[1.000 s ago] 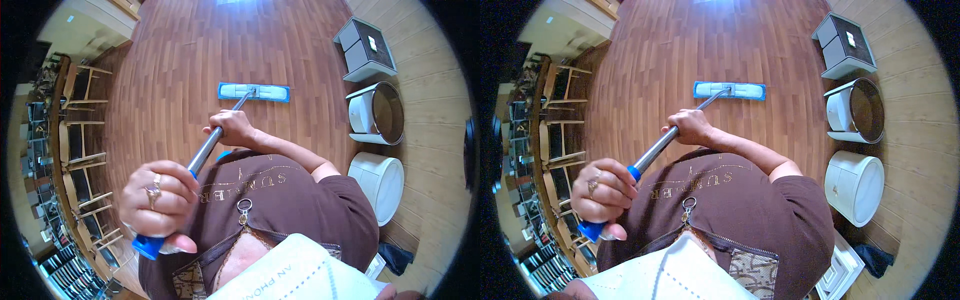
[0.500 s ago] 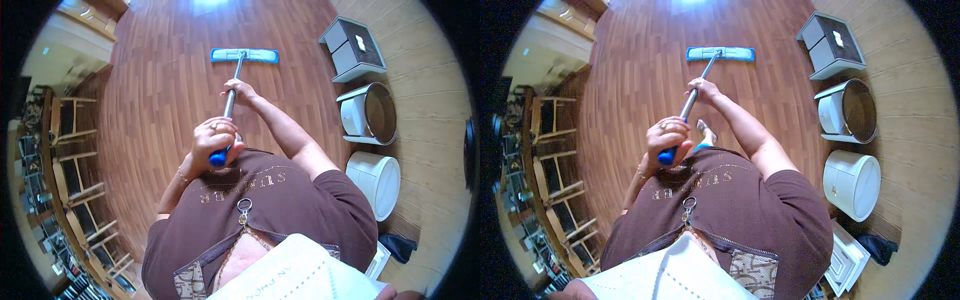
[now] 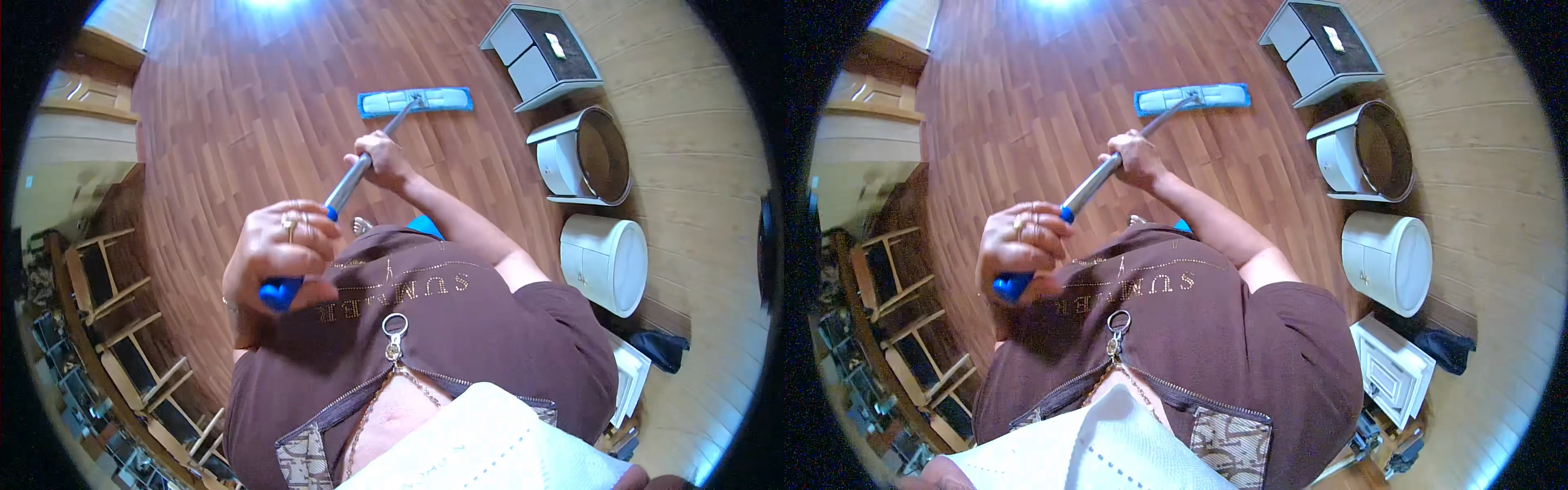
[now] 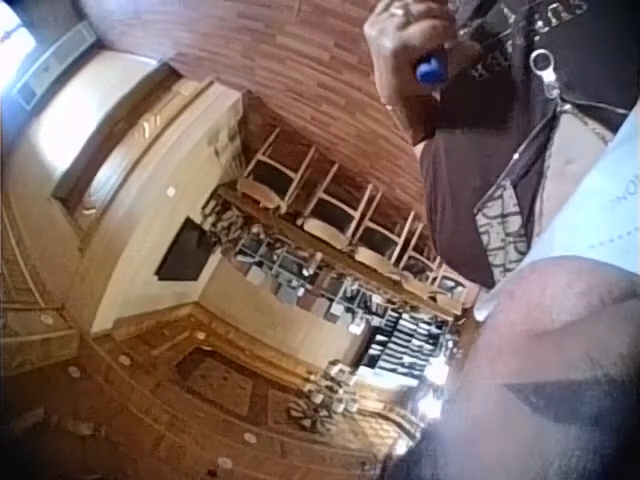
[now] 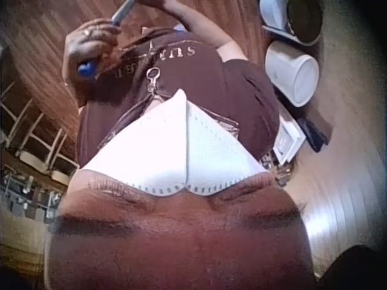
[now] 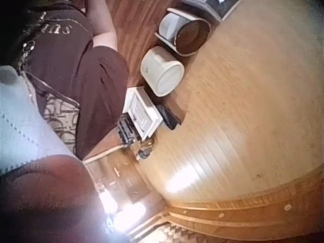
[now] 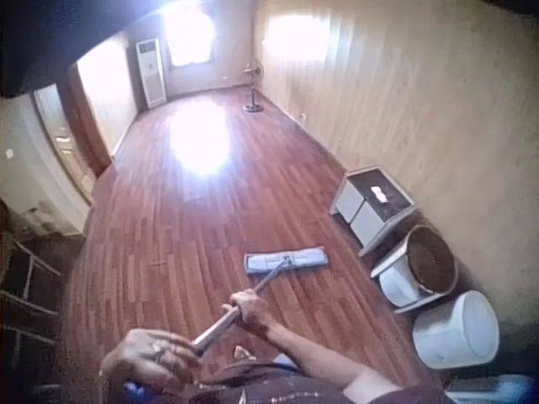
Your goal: Mopping a wooden floor in a large room.
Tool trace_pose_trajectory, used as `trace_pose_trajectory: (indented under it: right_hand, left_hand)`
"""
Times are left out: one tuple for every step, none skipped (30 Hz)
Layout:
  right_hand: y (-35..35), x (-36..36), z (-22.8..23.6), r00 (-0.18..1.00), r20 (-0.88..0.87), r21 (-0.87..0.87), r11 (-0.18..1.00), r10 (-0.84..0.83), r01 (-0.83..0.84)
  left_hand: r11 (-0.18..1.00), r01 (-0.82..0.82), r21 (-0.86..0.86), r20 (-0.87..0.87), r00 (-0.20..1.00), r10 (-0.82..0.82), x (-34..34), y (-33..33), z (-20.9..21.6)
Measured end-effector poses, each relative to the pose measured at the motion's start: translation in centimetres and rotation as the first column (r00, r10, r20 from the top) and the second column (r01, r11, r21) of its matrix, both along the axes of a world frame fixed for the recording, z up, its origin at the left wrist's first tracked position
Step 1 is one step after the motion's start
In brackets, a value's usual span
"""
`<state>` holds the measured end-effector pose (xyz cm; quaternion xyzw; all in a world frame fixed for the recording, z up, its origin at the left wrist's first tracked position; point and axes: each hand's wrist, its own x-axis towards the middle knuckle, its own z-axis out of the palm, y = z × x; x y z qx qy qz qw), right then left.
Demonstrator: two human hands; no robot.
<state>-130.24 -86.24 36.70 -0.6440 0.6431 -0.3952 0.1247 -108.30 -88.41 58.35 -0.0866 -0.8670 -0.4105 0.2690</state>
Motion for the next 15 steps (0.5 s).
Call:
trace_pose_trajectory:
  right_hand:
    - [0.2, 0.5, 0.2, 1.0, -0.004, 0.02, 0.999, -0.028, 0.028]
    - [0.5, 1.0, 1.1, 0.998, 0.003, 0.026, 0.998, -0.063, 0.063]
    - [0.2, 1.1, 1.4, 0.998, 0.005, 0.037, 0.997, -0.068, 0.067]
    - [0.2, 0.9, 1.5, 0.997, 0.008, 0.053, 0.996, -0.078, 0.077]
    - [0.0, 0.6, 1.7, 0.996, 0.017, 0.023, 0.996, -0.087, 0.087]
    - [-0.3, -0.1, 2.1, 0.994, 0.002, 0.022, 0.994, -0.107, 0.106]
    - [-0.8, -1.0, 2.4, 0.992, -0.01, 0.018, 0.992, -0.122, 0.123]
    - [-1.5, -1.9, 1.8, 0.993, -0.014, -0.019, 0.993, -0.118, 0.118]
    - [-2.1, -3.0, 1.4, 0.993, -0.019, -0.02, 0.993, -0.114, 0.114]
    - [-2.8, -4.4, 1.2, 0.994, -0.024, -0.025, 0.994, -0.105, 0.105]
    - [-3.5, -6.1, 0.4, 0.995, -0.027, -0.012, 0.995, -0.097, 0.097]
    - [-4.3, -7.9, -0.7, 0.995, -0.042, -0.001, 0.996, -0.088, 0.088]
    - [-5.3, -9.8, -2.1, 0.996, -0.052, 0.007, 0.997, -0.078, 0.079]
    - [-6.2, -11.6, -2.8, 0.994, -0.071, 0.025, 0.997, -0.077, 0.079]
    - [-7.6, -13.4, -3.5, 0.995, -0.067, 0.017, 0.997, -0.075, 0.076]
  left_hand:
    - [0.997, 0.08, -0.003, 0.01, 0.997, -0.08, 0.3, -1.1, 0.7]
    - [0.992, 0.129, -0.008, 0.001, 0.992, -0.129, 0.5, -2.0, 1.1]
    - [0.984, 0.176, -0.014, -0.008, 0.984, -0.176, 0.4, -2.9, 1.3]
    - [0.976, 0.216, 0.0, -0.001, 0.976, -0.216, 0.1, -3.5, 1.4]
    - [0.977, 0.21, 0.032, 0.017, 0.977, -0.211, -0.2, -4.0, 1.5]
    - [0.977, 0.202, 0.062, 0.036, 0.978, -0.205, -0.7, -4.3, 1.5]
    - [0.984, 0.157, 0.089, 0.045, 0.986, -0.162, -1.4, -4.2, 1.7]
    - [0.986, 0.146, 0.082, 0.053, 0.987, -0.151, -2.2, -4.6, 1.5]
    - [0.988, 0.133, 0.074, 0.061, 0.989, -0.138, -3.1, -5.0, 1.2]
    - [0.993, 0.11, 0.052, 0.113, 0.987, -0.115, -3.9, -5.3, 1.2]
    - [0.994, 0.098, 0.054, 0.128, 0.986, -0.104, -5.2, -5.7, 0.5]
    - [0.995, 0.083, 0.055, 0.144, 0.985, -0.091, -6.6, -6.2, -0.5]
    - [0.99, 0.116, 0.074, 0.189, 0.974, -0.129, -8.1, -6.8, -1.0]
    - [0.99, 0.118, 0.072, 0.199, 0.971, -0.13, -9.6, -7.5, -1.8]
    - [0.991, 0.118, 0.07, 0.209, 0.969, -0.13, -11.0, -8.2, -2.4]
